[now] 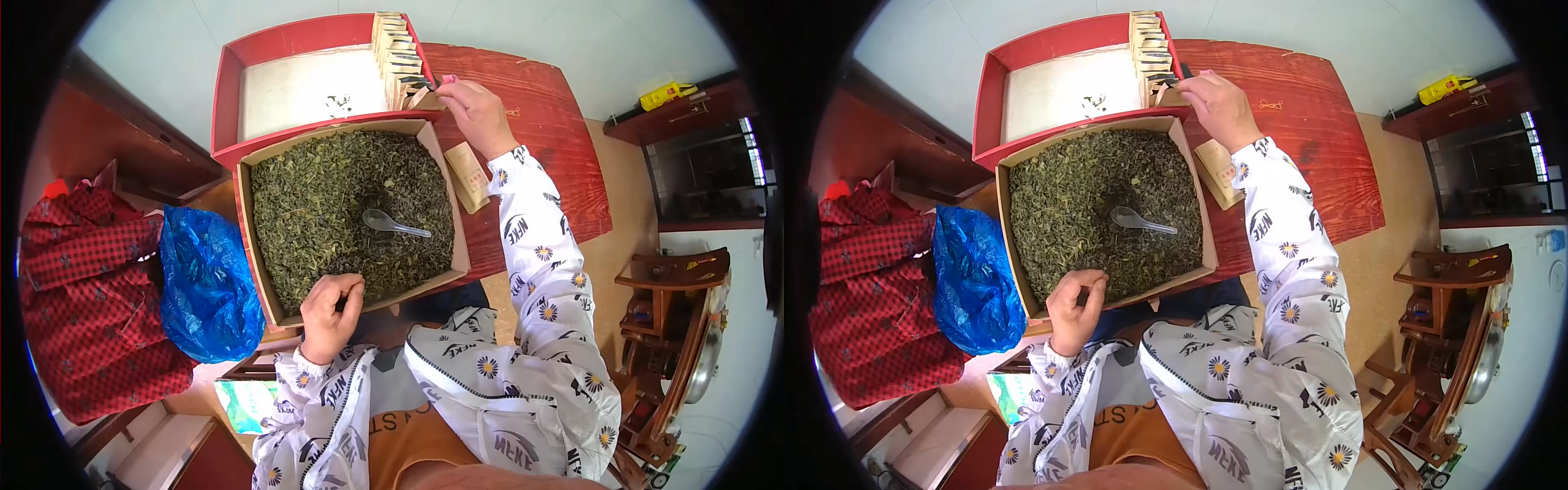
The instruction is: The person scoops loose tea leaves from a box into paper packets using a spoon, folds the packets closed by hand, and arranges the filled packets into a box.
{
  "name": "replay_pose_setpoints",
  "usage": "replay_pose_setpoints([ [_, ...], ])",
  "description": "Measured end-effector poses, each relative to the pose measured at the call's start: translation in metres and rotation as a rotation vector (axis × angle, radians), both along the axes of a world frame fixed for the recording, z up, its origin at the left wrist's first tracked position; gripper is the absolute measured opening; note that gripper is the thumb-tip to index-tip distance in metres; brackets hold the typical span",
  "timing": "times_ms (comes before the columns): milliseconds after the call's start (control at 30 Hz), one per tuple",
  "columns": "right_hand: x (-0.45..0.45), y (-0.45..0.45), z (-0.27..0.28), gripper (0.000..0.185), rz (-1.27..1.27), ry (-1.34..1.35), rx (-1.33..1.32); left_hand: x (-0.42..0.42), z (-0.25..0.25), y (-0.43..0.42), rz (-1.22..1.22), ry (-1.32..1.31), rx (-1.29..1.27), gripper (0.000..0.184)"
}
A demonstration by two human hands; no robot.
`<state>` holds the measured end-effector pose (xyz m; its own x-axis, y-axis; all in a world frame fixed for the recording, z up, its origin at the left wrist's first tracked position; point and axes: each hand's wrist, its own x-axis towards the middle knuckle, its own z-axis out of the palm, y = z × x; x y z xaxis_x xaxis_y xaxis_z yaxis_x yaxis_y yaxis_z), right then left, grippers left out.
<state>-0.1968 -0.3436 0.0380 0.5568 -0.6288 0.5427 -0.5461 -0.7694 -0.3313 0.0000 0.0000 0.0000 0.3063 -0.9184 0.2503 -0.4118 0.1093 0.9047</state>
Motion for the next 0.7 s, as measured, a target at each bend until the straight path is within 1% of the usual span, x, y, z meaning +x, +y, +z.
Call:
replay_pose_setpoints([
  [67, 0.000, -0.001, 0.001, 0.012, 0.066, 0.057, -0.061, -0.004, 0.003, 0.002, -0.008, -0.008, -0.005, 0.016],
  [200, 0.011, -0.013, -0.005, 0.012, 0.094, 0.089, -0.077, 0.001, 0.001, -0.004, -0.005, -0.028, -0.014, 0.016],
  [367, 0.016, -0.015, -0.002, 0.013, 0.091, 0.132, 0.015, 0.001, 0.002, -0.003, -0.007, -0.038, -0.015, 0.015],
  [500, 0.018, -0.016, -0.004, 0.013, 0.096, 0.127, 0.014, 0.001, 0.001, -0.002, -0.010, -0.036, -0.017, 0.015],
  [567, 0.017, -0.018, -0.006, 0.013, 0.118, 0.130, -0.028, 0.001, 0.002, -0.002, -0.010, -0.038, -0.018, 0.015],
  [600, 0.019, -0.016, 0.001, 0.013, 0.120, 0.129, -0.034, 0.001, 0.001, -0.002, -0.007, -0.039, -0.023, 0.015],
  [667, 0.022, -0.012, 0.015, 0.013, 0.029, 0.242, 0.143, 0.002, -0.001, -0.002, -0.016, -0.043, -0.024, 0.015],
  [700, 0.024, -0.014, 0.018, 0.013, 0.036, 0.242, 0.143, 0.002, -0.001, -0.002, -0.008, -0.044, -0.023, 0.015],
])
